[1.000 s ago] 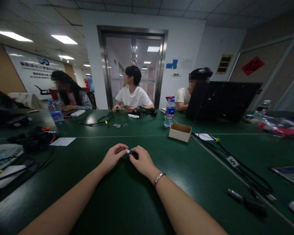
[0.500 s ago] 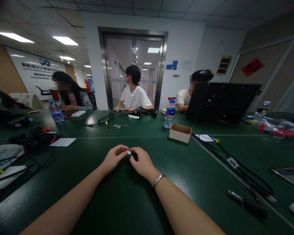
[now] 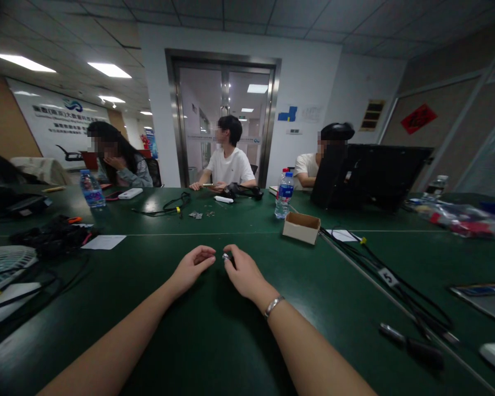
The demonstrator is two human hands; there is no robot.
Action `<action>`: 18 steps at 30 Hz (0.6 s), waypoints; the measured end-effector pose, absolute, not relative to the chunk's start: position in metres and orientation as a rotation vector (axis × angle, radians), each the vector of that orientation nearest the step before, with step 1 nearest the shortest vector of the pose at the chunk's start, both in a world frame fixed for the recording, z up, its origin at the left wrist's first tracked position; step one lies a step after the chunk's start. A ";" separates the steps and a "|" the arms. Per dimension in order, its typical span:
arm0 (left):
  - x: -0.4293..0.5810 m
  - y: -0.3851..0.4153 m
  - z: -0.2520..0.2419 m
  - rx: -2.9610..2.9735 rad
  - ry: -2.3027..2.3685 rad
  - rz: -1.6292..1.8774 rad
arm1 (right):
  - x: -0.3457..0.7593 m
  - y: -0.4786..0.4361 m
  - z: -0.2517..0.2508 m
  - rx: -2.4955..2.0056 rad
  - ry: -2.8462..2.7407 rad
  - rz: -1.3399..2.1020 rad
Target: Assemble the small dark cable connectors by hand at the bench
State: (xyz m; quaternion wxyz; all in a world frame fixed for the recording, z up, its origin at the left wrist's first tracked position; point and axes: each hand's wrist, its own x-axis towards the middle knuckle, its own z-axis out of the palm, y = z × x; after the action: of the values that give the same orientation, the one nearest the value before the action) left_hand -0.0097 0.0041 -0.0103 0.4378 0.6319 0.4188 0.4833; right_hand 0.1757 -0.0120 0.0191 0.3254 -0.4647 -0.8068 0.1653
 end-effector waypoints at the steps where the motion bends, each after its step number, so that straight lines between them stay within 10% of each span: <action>1: -0.011 0.004 -0.010 1.561 1.064 1.184 | 0.184 -0.011 0.025 -1.275 -2.095 0.441; 18: -0.012 -0.001 -0.003 1.604 1.102 1.064 | 0.432 -0.099 0.065 -2.126 -1.904 0.197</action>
State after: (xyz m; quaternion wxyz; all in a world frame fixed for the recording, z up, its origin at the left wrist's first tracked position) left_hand -0.0119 -0.0012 -0.0028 0.4458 0.6473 0.4448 0.4294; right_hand 0.4323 -0.0994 0.0653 0.1399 -0.7358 -0.6590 0.0683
